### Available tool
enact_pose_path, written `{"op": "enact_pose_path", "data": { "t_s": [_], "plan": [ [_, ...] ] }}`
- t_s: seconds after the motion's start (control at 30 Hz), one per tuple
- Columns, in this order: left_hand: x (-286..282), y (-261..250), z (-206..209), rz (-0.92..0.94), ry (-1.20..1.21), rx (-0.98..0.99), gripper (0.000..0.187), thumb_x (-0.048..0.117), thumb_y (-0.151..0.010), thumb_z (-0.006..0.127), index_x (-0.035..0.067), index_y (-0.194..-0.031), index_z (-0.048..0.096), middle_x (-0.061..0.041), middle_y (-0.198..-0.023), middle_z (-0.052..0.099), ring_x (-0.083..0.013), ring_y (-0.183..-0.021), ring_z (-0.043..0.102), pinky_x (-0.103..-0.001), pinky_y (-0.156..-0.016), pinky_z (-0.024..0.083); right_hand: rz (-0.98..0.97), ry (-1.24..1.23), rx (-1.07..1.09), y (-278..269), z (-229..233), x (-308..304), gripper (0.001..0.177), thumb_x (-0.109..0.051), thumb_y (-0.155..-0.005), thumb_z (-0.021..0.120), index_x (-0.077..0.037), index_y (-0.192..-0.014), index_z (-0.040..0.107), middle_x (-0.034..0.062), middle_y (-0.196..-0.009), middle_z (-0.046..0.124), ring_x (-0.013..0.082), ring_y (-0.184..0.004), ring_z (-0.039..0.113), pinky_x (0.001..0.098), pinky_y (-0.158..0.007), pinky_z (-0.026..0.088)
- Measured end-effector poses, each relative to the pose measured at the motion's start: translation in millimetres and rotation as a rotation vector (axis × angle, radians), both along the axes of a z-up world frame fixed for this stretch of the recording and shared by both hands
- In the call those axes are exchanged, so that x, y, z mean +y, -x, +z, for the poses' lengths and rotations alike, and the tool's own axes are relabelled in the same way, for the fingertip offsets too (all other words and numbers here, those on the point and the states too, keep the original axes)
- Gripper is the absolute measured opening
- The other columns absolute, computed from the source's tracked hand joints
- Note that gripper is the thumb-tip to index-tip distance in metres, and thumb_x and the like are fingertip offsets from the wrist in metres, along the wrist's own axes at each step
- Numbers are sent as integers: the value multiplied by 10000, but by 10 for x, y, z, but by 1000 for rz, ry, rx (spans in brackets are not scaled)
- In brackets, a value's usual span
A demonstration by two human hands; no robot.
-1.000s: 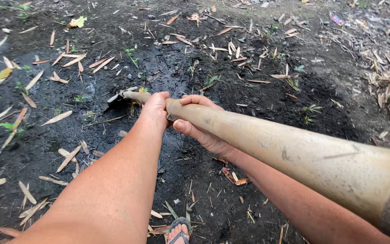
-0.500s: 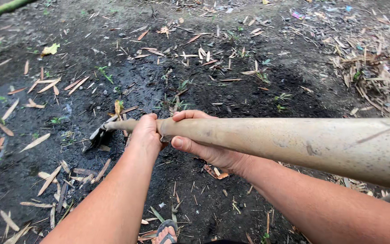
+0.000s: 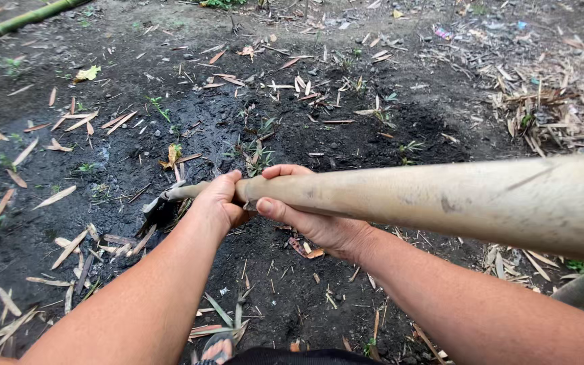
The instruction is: The person digs and loosens the ground using a hoe.
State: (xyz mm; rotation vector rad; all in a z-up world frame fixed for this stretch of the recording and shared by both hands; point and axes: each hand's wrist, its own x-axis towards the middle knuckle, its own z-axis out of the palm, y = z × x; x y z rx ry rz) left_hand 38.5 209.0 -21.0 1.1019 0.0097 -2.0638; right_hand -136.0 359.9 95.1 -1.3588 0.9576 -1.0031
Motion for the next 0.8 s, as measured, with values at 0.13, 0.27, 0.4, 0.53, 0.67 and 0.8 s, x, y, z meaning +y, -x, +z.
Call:
{"op": "enact_pose_path", "data": {
  "t_s": [0.13,0.27,0.4,0.53,0.67,0.8],
  "plan": [
    [-15,70,-116,-32,-20,-55,397,330,-1050,488,30,-1305,540,-185,-1230,661,-350,-1098,674,-582,-949,563,-60,-69,27,74,-22,101,672,-359,-825,797,-132,-1378,488,52,-1273,623,142,-1163,604,313,-993,546],
    [-124,58,-308,165,-2,32,360,285,-1013,559,45,-1281,555,-179,-1182,705,-353,-1081,693,-575,-985,545,-143,40,-206,53,159,325,662,-268,-842,833,-83,-1390,511,94,-1321,610,171,-1244,591,342,-1088,496],
    [-246,-45,-484,325,-25,49,381,352,-1000,563,55,-1238,541,-146,-1150,694,-320,-1057,688,-555,-952,533,-173,132,-420,-108,377,540,539,-170,-871,826,-89,-1315,532,103,-1374,586,194,-1272,571,393,-1118,465],
    [-261,-204,-475,329,-26,148,369,319,-1019,565,14,-1225,527,-167,-1112,654,-337,-1005,668,-562,-923,568,-154,261,-392,-288,588,669,349,-85,-969,755,-70,-1264,570,148,-1365,608,228,-1302,572,406,-1181,455],
    [-364,-305,-121,273,58,155,374,312,-1035,545,-5,-1232,530,-207,-1138,677,-345,-1045,690,-547,-960,589,-113,324,-423,-463,725,531,322,-54,-1010,715,-67,-1293,564,161,-1385,607,248,-1355,564,445,-1242,461],
    [-608,-452,123,92,159,220,375,332,-1021,515,15,-1220,516,-235,-1180,684,-375,-1107,682,-581,-986,560,-134,330,-454,-674,621,229,293,-99,-1034,744,-110,-1258,556,126,-1379,579,239,-1288,553,427,-1189,465]
  ]
}}
